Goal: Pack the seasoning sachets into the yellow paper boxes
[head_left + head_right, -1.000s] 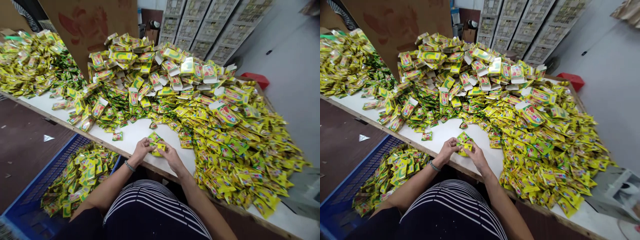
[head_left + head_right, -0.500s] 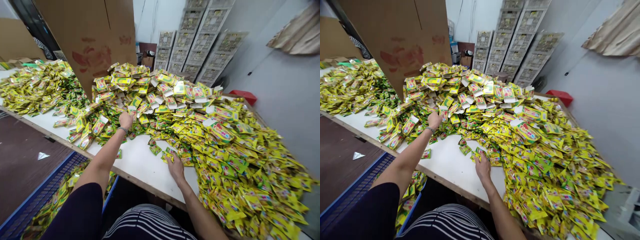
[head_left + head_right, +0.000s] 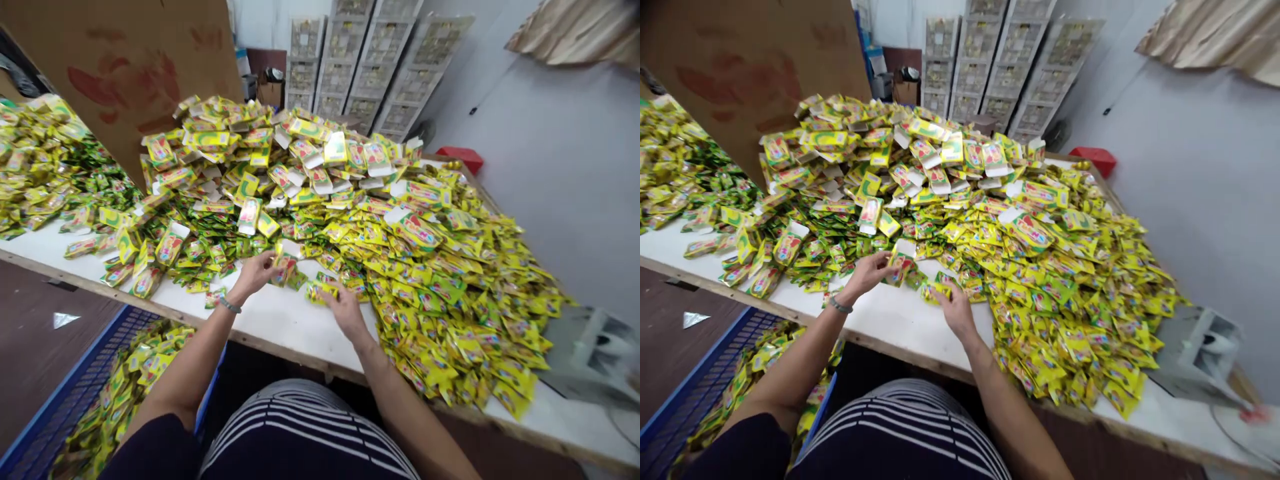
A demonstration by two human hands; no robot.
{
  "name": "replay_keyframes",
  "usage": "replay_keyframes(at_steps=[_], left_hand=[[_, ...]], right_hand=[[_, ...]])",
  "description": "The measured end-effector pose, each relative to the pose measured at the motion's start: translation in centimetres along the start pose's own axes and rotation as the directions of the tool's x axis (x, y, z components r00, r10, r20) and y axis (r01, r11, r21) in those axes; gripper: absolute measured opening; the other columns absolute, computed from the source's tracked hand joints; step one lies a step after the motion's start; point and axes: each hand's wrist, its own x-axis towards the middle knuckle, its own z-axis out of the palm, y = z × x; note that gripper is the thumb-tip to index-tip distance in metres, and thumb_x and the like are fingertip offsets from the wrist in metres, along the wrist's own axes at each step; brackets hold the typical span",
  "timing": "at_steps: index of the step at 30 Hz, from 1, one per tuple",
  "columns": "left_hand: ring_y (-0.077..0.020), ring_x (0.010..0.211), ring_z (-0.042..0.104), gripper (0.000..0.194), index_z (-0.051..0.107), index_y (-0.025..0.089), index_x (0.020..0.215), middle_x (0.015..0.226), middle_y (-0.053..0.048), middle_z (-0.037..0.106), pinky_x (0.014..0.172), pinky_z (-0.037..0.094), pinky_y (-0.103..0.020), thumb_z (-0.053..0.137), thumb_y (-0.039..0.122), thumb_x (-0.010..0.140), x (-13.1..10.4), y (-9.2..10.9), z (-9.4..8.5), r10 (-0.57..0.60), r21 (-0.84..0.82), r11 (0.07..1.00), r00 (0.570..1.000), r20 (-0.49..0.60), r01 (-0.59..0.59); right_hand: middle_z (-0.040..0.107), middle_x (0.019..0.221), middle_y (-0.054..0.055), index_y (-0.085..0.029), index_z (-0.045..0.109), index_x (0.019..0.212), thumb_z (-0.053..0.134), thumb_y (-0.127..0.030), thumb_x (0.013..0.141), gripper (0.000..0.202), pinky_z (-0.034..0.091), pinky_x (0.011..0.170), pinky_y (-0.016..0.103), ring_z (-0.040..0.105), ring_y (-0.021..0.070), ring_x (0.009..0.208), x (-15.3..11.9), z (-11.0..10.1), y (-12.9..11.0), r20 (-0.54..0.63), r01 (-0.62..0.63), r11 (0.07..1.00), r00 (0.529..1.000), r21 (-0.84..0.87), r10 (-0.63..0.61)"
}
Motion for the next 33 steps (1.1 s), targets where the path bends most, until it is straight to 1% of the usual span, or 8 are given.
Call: replay_keyframes(at_steps=[3,7,13,15,20,23,27,33], left_hand=[[-0.0149,0.059,0.056,0.034,0.072,0.018,0.088,0.058,0.003,0.062,0.056,0.039,-0.022,0.082,0.036,0.062,-4.3,-0.6,2.2,-0.099,-0.08,0.99,0.976,0.196,0.116],[-0.0157,0.06,0.059,0.036,0.072,0.017,0.089,0.06,0.002,0.064,0.056,0.043,-0.023,0.083,0.038,0.062,-7.6,-1.2,4.5,-0.163,-0.188,0.954,0.931,0.327,0.233],[-0.0149,0.062,0.06,0.041,0.07,0.015,0.087,0.063,0.001,0.064,0.056,0.045,-0.023,0.087,0.036,0.057,-9.4,-1.3,6.2,-0.19,-0.348,0.863,0.874,0.447,0.366],[-0.0138,0.06,0.06,0.042,0.069,0.015,0.088,0.062,0.002,0.062,0.056,0.045,-0.023,0.088,0.033,0.056,-9.7,-1.3,6.4,-0.195,-0.367,0.843,0.86,0.472,0.393],[-0.014,0.063,0.061,0.04,0.068,0.016,0.087,0.064,0.002,0.063,0.06,0.048,-0.024,0.089,0.026,0.055,-9.7,-1.8,6.2,-0.176,-0.386,0.81,0.811,0.558,0.441],[-0.0153,0.069,0.065,0.045,0.067,0.016,0.092,0.07,0.0,0.068,0.067,0.051,-0.025,0.089,0.024,0.053,-9.6,-2.0,6.2,-0.147,-0.429,0.771,0.788,0.598,0.47],[-0.0164,0.077,0.067,0.046,0.066,0.016,0.098,0.081,-0.002,0.071,0.075,0.053,-0.028,0.087,0.025,0.058,-9.6,-1.7,7.0,-0.096,-0.501,0.729,0.794,0.6,0.466],[-0.0187,0.077,0.067,0.038,0.069,0.015,0.091,0.076,-0.002,0.069,0.073,0.054,-0.03,0.086,0.028,0.06,-9.4,-1.1,7.1,0.008,-0.473,0.81,0.801,0.599,0.346]], right_hand=[[0.06,0.065,-0.001,-0.019,0.069,0.106,0.065,-0.055,0.08,0.044,0.043,0.058,0.029,0.05,0.0161,0.057,1.0,-2.2,-2.2,-0.011,0.07,0.997,0.997,-0.029,-0.07],[0.064,0.069,0.0,-0.02,0.073,0.097,0.07,-0.046,0.08,0.032,0.042,0.062,0.028,0.053,0.0161,0.061,2.5,-4.1,-3.4,0.269,0.207,0.963,0.95,-0.171,-0.157],[0.072,0.084,0.001,-0.024,0.076,0.088,0.076,-0.025,0.075,0.013,0.044,0.073,0.028,0.062,0.0191,0.078,3.3,-4.0,-4.4,0.609,0.454,0.861,0.757,-0.23,-0.237],[0.072,0.086,0.001,-0.024,0.076,0.088,0.077,-0.022,0.074,0.014,0.043,0.074,0.027,0.063,0.0189,0.08,3.2,-3.3,-4.6,0.616,0.495,0.839,0.74,-0.227,-0.27],[0.07,0.088,0.003,-0.023,0.076,0.088,0.072,-0.016,0.078,0.013,0.045,0.074,0.028,0.063,0.0181,0.081,1.8,-1.5,-3.9,0.493,0.507,0.833,0.795,-0.222,-0.353],[0.071,0.095,0.004,-0.023,0.076,0.093,0.068,-0.015,0.081,0.016,0.047,0.08,0.03,0.064,0.0192,0.087,1.0,-1.2,-3.6,0.488,0.541,0.819,0.776,-0.188,-0.4],[0.072,0.093,0.002,-0.024,0.074,0.095,0.073,-0.022,0.079,0.016,0.048,0.079,0.031,0.065,0.0195,0.084,1.1,-1.9,-4.0,0.478,0.516,0.844,0.783,-0.143,-0.397],[0.071,0.094,0.004,-0.024,0.073,0.094,0.065,-0.023,0.084,0.013,0.049,0.08,0.032,0.064,0.0197,0.085,0.6,-1.9,-4.4,0.496,0.553,0.823,0.755,-0.13,-0.429]])
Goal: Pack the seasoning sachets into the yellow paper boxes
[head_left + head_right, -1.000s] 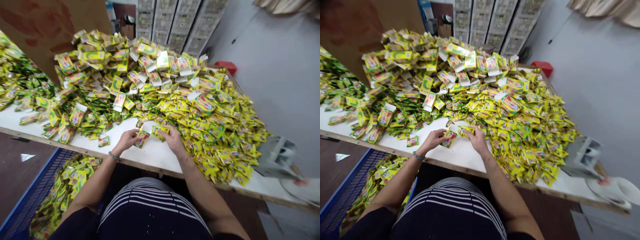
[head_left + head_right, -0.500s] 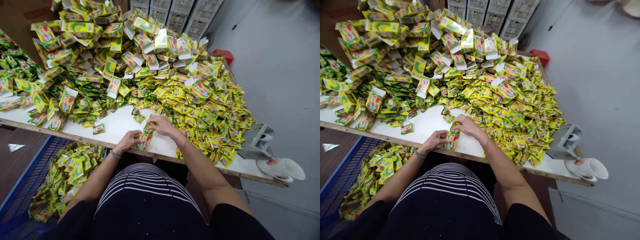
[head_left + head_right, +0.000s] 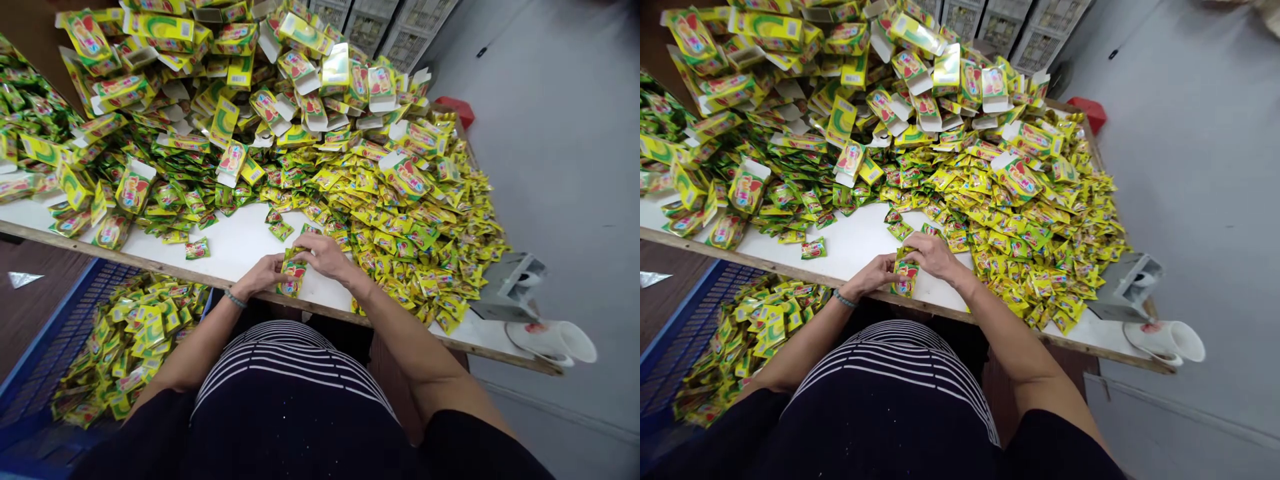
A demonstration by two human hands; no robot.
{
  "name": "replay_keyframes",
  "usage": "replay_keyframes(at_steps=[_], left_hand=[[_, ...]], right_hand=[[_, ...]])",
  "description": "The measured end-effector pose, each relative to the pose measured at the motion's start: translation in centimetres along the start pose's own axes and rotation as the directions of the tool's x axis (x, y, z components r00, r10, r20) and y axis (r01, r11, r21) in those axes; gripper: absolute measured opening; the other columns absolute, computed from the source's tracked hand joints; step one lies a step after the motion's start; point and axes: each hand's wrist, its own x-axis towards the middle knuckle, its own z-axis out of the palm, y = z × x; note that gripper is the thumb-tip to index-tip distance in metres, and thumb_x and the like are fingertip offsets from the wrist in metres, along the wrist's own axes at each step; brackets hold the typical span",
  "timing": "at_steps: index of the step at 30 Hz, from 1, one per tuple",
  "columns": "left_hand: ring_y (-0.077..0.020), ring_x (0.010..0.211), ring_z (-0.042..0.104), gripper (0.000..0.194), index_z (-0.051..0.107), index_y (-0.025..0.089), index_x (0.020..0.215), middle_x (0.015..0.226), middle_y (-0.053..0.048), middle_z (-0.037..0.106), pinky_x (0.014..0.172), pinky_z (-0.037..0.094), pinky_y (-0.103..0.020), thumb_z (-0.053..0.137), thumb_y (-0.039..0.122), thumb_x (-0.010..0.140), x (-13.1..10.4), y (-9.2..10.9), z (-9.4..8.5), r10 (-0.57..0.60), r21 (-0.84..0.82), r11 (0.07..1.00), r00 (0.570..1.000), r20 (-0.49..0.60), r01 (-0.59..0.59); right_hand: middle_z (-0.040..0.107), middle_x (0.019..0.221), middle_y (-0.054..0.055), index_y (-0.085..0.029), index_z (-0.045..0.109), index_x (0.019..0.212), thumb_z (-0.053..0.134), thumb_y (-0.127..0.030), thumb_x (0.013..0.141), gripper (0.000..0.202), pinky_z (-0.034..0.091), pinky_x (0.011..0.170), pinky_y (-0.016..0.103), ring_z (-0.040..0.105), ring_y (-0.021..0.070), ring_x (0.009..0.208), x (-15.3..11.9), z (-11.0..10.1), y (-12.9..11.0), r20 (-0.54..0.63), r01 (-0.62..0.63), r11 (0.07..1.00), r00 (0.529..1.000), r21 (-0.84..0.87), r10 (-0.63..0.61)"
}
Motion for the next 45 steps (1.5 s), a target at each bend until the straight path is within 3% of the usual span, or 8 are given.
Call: replay_keyframes(at_steps=[7,19,21,25,32,36,41,45], left_hand=[[-0.0187,0.073,0.065,0.039,0.068,0.016,0.091,0.07,-0.001,0.066,0.067,0.052,-0.027,0.086,0.033,0.061,-0.1,-1.2,0.4,0.028,0.055,0.998,0.978,-0.209,-0.017],[-0.0188,0.083,0.07,0.044,0.059,0.017,0.103,0.084,-0.005,0.074,0.081,0.052,-0.03,0.079,0.039,0.071,-1.3,-1.9,0.4,0.055,0.076,0.997,0.953,-0.298,-0.034],[-0.0182,0.08,0.07,0.05,0.053,0.019,0.108,0.083,-0.004,0.074,0.078,0.052,-0.029,0.08,0.04,0.07,-1.5,-2.0,0.5,0.059,0.076,0.997,0.932,-0.359,-0.034],[-0.0173,0.077,0.07,0.057,0.044,0.023,0.116,0.087,-0.003,0.073,0.074,0.053,-0.027,0.078,0.041,0.074,-2.0,-2.3,0.8,0.121,0.158,0.986,0.906,-0.405,-0.06],[-0.0169,0.083,0.069,0.04,0.055,0.021,0.113,0.091,-0.004,0.074,0.078,0.052,-0.028,0.067,0.043,0.083,-2.0,-2.2,1.0,0.211,0.364,0.927,0.927,-0.31,-0.089],[-0.0165,0.08,0.068,0.039,0.054,0.021,0.112,0.091,-0.003,0.074,0.075,0.052,-0.027,0.067,0.044,0.083,-1.9,-1.9,1.0,0.177,0.357,0.932,0.935,-0.308,-0.059],[-0.0156,0.075,0.068,0.049,0.042,0.023,0.112,0.086,-0.002,0.072,0.071,0.051,-0.026,0.072,0.041,0.077,-1.7,-2.1,1.1,0.127,0.238,0.971,0.915,-0.382,-0.035],[-0.0161,0.075,0.069,0.051,0.043,0.023,0.11,0.087,-0.002,0.073,0.071,0.051,-0.026,0.074,0.042,0.075,-1.6,-2.3,1.0,0.103,0.205,0.979,0.918,-0.382,-0.024]], right_hand=[[0.072,0.091,0.005,-0.023,0.071,0.099,0.064,-0.028,0.088,0.015,0.047,0.083,0.034,0.064,0.0222,0.088,-1.7,0.9,-0.1,-0.039,-0.084,0.995,0.996,-0.053,0.082],[0.074,0.089,0.006,-0.02,0.058,0.12,0.052,-0.026,0.095,0.026,0.033,0.102,0.046,0.067,0.0232,0.084,-3.3,3.9,-1.8,-0.049,-0.16,0.974,0.987,-0.16,0.154],[0.073,0.097,0.007,-0.022,0.059,0.119,0.054,-0.029,0.094,0.027,0.038,0.1,0.044,0.066,0.0238,0.094,-3.9,4.2,-1.6,-0.174,-0.186,0.981,0.969,-0.059,0.173],[0.066,0.115,0.011,-0.023,0.067,0.108,0.059,-0.037,0.091,0.023,0.048,0.092,0.039,0.059,0.0248,0.112,-5.3,4.8,-0.3,-0.491,-0.259,0.957,0.822,0.131,0.29],[0.071,0.089,0.005,-0.02,0.072,0.094,0.063,-0.04,0.087,0.023,0.054,0.076,0.031,0.065,0.018,0.082,-5.9,5.8,1.5,-0.224,-0.25,0.917,0.918,0.31,0.326],[0.075,0.103,0.006,-0.022,0.069,0.115,0.065,-0.038,0.087,0.033,0.055,0.083,0.034,0.068,0.0187,0.086,-5.4,4.5,1.4,-0.255,-0.279,0.921,0.902,0.273,0.349],[0.078,0.094,0.005,-0.024,0.077,0.087,0.063,-0.032,0.09,0.017,0.052,0.09,0.035,0.071,0.0209,0.092,-4.3,3.0,0.5,-0.185,-0.127,0.983,0.971,0.131,0.15],[0.078,0.085,0.004,-0.023,0.078,0.084,0.068,-0.032,0.087,0.014,0.052,0.083,0.034,0.07,0.02,0.082,-3.5,2.9,0.2,-0.151,-0.184,0.978,0.969,0.095,0.196]])
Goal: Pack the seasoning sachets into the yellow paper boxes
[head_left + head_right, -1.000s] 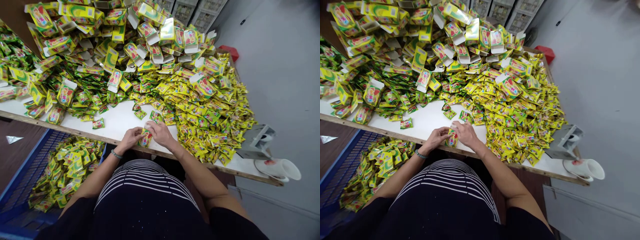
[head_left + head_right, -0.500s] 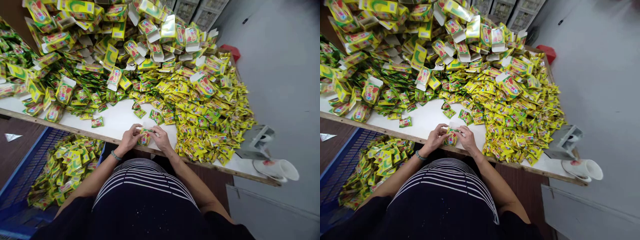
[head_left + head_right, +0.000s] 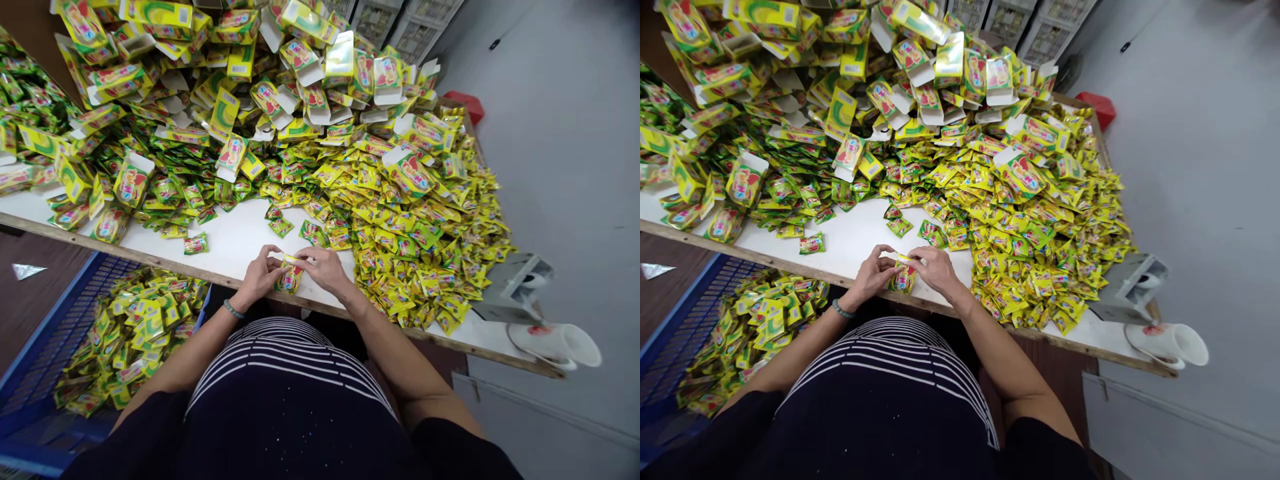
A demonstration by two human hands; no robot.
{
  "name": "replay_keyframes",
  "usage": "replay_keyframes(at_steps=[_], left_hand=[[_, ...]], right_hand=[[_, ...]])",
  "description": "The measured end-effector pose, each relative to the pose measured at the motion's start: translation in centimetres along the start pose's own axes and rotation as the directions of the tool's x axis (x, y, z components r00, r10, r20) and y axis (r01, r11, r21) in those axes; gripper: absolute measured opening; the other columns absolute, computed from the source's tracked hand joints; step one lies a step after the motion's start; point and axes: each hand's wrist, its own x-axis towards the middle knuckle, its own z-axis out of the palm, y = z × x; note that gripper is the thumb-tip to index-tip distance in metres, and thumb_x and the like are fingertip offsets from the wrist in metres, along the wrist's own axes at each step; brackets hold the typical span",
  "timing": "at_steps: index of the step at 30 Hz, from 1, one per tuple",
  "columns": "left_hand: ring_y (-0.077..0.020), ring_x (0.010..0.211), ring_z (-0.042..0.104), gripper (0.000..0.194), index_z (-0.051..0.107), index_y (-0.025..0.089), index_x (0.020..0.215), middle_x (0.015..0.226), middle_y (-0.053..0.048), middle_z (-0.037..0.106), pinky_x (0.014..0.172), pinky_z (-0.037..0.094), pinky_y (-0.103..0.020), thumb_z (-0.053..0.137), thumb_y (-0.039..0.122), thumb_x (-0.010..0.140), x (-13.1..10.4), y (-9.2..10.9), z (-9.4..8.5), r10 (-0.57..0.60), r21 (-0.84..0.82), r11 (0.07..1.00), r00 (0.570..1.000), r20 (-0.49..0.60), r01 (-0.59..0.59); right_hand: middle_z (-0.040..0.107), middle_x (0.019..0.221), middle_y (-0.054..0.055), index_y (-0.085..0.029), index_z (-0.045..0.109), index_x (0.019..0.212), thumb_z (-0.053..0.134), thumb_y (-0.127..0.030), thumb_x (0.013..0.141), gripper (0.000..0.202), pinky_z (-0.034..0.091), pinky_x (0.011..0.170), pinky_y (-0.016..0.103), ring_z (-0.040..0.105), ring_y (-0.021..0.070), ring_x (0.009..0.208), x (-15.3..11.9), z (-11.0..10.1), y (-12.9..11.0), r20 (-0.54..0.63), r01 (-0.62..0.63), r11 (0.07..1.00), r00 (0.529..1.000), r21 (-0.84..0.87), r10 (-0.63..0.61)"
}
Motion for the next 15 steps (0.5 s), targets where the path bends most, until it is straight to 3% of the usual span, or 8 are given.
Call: replay_keyframes(at_steps=[3,6,10,13,15], left_hand=[[-0.0167,0.078,0.07,0.052,0.044,0.023,0.11,0.086,-0.002,0.073,0.073,0.052,-0.027,0.076,0.043,0.074,0.0,0.1,-0.1,-0.003,-0.029,1.0,1.0,0.026,0.004],[-0.0179,0.082,0.071,0.054,0.045,0.023,0.113,0.088,-0.003,0.073,0.077,0.053,-0.028,0.077,0.043,0.074,-0.1,0.3,-0.2,0.002,-0.041,0.999,0.999,0.05,0.0],[-0.0186,0.082,0.071,0.054,0.046,0.022,0.115,0.089,-0.004,0.074,0.078,0.054,-0.03,0.077,0.041,0.074,-0.1,0.1,-0.1,0.018,-0.04,0.999,0.999,0.035,-0.016],[-0.0185,0.081,0.071,0.052,0.046,0.022,0.115,0.089,-0.004,0.074,0.077,0.054,-0.03,0.076,0.04,0.076,-0.2,-0.2,-0.1,0.021,-0.051,0.999,1.0,0.021,-0.019],[-0.0184,0.081,0.071,0.051,0.047,0.022,0.114,0.089,-0.004,0.074,0.077,0.054,-0.03,0.075,0.039,0.076,-0.3,-0.3,-0.1,0.025,-0.064,0.998,0.999,0.025,-0.023]], right_hand=[[0.078,0.084,0.004,-0.022,0.079,0.083,0.071,-0.033,0.083,0.014,0.051,0.075,0.031,0.07,0.0195,0.078,1.0,-0.4,0.2,0.058,-0.09,0.996,0.994,0.019,0.089],[0.077,0.076,0.004,-0.02,0.08,0.079,0.073,-0.041,0.08,0.022,0.049,0.065,0.028,0.068,0.0183,0.069,2.5,-1.4,0.5,0.201,-0.187,0.979,0.965,0.086,0.167],[0.076,0.072,0.004,-0.018,0.08,0.079,0.074,-0.046,0.078,0.029,0.048,0.062,0.028,0.068,0.0183,0.067,3.3,-2.3,0.8,0.312,-0.197,0.98,0.934,0.039,0.175],[0.078,0.08,0.005,-0.02,0.08,0.084,0.067,-0.043,0.086,0.027,0.051,0.068,0.03,0.07,0.019,0.074,2.0,-1.9,0.6,0.282,-0.125,0.991,0.953,0.043,0.107],[0.078,0.087,0.005,-0.02,0.079,0.088,0.062,-0.039,0.09,0.025,0.054,0.076,0.033,0.07,0.0196,0.081,0.5,-0.9,0.4,0.164,-0.022,0.998,0.986,0.065,0.011]])
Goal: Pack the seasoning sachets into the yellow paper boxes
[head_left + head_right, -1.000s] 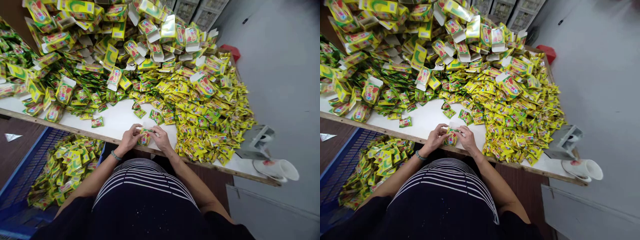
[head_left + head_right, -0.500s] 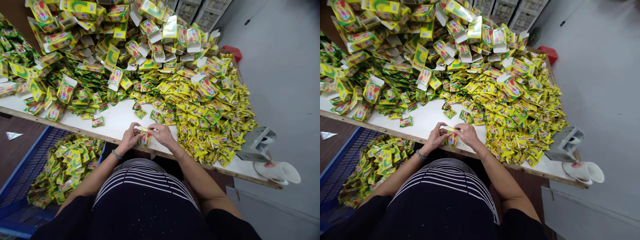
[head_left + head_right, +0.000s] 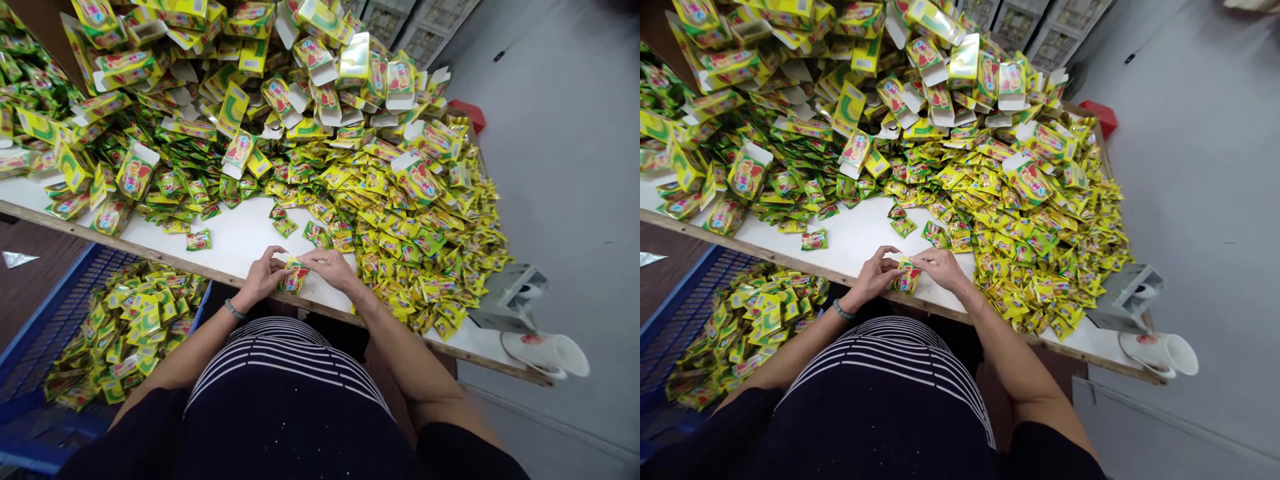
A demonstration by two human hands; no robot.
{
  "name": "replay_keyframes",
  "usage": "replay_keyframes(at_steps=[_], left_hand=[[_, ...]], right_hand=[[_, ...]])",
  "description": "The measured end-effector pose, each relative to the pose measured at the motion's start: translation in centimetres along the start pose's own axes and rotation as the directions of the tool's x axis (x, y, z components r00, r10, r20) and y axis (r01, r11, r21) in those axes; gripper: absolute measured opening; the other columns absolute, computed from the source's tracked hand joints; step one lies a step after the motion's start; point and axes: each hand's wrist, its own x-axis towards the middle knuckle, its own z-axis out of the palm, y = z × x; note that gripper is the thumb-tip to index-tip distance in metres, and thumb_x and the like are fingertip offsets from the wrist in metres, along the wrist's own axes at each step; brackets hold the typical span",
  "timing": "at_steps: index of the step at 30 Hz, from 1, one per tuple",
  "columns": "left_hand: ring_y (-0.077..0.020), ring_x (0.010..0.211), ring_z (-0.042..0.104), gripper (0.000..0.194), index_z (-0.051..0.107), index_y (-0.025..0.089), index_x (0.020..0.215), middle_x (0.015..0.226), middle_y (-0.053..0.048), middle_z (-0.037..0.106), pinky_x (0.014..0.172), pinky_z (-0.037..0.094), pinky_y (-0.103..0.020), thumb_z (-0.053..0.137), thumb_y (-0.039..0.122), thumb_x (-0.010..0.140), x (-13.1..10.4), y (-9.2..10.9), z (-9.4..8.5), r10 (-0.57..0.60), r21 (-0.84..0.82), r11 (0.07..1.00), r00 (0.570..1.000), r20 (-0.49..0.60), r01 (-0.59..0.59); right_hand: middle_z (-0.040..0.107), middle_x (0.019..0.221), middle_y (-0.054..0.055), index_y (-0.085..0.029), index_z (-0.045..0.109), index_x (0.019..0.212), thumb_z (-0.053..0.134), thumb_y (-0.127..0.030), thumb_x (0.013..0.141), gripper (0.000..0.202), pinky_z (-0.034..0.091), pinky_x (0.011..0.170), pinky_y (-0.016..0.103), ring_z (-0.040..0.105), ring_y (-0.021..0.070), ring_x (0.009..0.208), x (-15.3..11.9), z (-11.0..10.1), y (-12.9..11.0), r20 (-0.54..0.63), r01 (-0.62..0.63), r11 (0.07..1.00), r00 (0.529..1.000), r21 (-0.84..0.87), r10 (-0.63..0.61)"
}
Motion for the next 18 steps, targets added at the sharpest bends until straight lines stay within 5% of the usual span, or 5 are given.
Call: replay_keyframes(at_steps=[3,7,13,18], left_hand=[[-0.0179,0.081,0.07,0.05,0.046,0.022,0.114,0.088,-0.004,0.073,0.077,0.053,-0.03,0.075,0.039,0.077,-0.1,0.0,-0.1,0.01,-0.02,1.0,1.0,0.022,-0.009],[-0.0175,0.082,0.069,0.05,0.046,0.021,0.114,0.088,-0.004,0.073,0.078,0.052,-0.029,0.074,0.039,0.077,0.0,0.2,-0.2,0.0,-0.019,1.0,1.0,0.031,0.001],[-0.0143,0.072,0.064,0.054,0.045,0.021,0.124,0.081,0.001,0.07,0.07,0.048,-0.025,0.071,0.035,0.078,0.3,0.2,-0.5,0.008,0.155,0.988,0.999,0.051,-0.016],[-0.0095,0.052,0.047,0.065,0.046,0.023,0.137,0.058,0.01,0.05,0.053,0.034,-0.02,0.071,0.032,0.078,0.7,1.0,-0.3,-0.002,0.302,0.953,0.994,0.109,-0.031]], right_hand=[[0.077,0.092,0.007,-0.021,0.077,0.094,0.062,-0.033,0.091,0.02,0.053,0.091,0.04,0.067,0.0227,0.095,-1.5,1.8,-0.3,-0.207,0.16,0.978,0.96,-0.136,-0.187],[0.077,0.093,0.006,-0.022,0.076,0.093,0.06,-0.029,0.093,0.018,0.053,0.093,0.041,0.066,0.0233,0.1,-1.4,3.2,-0.6,-0.249,0.231,0.937,0.922,-0.264,-0.297],[0.073,0.116,0.01,-0.02,0.07,0.117,0.051,-0.028,0.097,0.029,0.052,0.096,0.041,0.067,0.0229,0.108,-1.6,5.4,-0.7,-0.299,0.083,0.955,0.939,-0.283,-0.17],[0.073,0.119,0.007,-0.023,0.067,0.124,0.049,-0.034,0.097,0.033,0.053,0.096,0.034,0.069,0.0196,0.108,-1.5,4.4,-0.2,-0.292,-0.019,0.999,0.956,-0.029,0.009]])
